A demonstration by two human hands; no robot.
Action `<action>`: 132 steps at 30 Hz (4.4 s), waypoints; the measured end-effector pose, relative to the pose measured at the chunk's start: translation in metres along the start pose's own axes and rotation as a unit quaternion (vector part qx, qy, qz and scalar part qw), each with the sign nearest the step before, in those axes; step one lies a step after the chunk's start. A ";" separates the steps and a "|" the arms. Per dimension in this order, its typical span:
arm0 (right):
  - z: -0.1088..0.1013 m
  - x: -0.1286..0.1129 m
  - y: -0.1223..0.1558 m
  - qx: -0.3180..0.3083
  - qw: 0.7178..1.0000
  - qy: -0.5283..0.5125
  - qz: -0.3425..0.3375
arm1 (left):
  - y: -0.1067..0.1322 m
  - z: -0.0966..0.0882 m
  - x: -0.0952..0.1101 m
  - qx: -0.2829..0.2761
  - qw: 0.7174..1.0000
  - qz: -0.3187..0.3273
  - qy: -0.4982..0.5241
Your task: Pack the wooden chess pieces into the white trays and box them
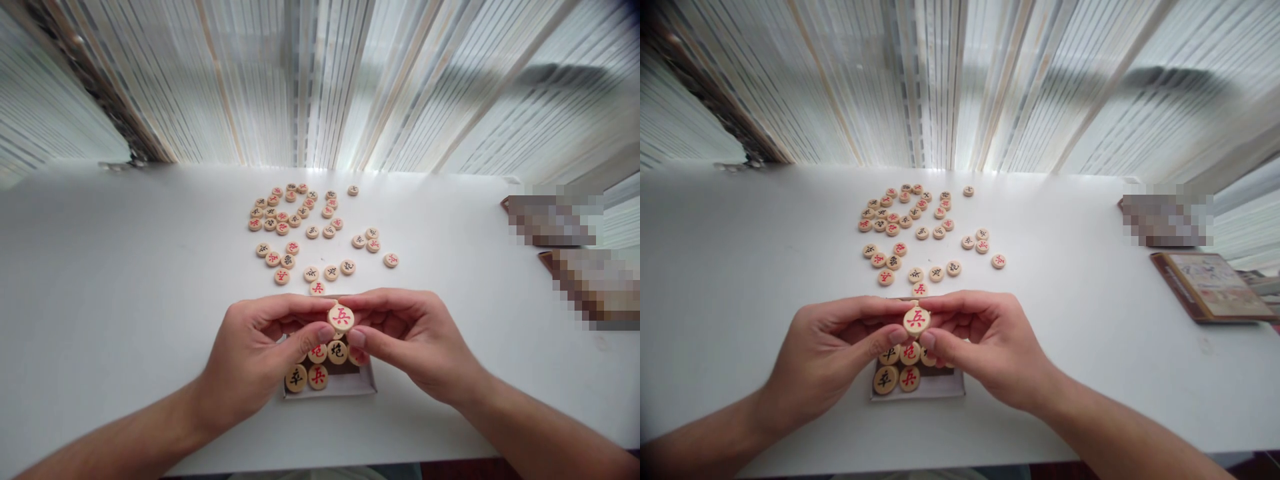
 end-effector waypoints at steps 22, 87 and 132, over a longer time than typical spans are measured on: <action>-0.001 -0.007 0.002 -0.053 0.988 0.081 -0.120 | 0.001 0.003 -0.005 -0.032 0.998 -0.011 -0.049; 0.010 0.010 0.008 -0.055 0.980 -0.084 0.173 | 0.007 0.006 0.003 -0.054 0.977 0.123 -0.168; 0.003 -0.012 0.004 -0.043 0.994 0.083 -0.052 | 0.004 0.002 0.000 -0.057 0.995 0.024 -0.079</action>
Point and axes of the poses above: each hand's wrist, its own y-axis away from the middle knuckle, its own z-axis out of the palm, x = y × z, the point moved 5 cm from there along -y, towards the middle knuckle, and after that the axes turned 13 degrees about -z, right-handed, at the moved point
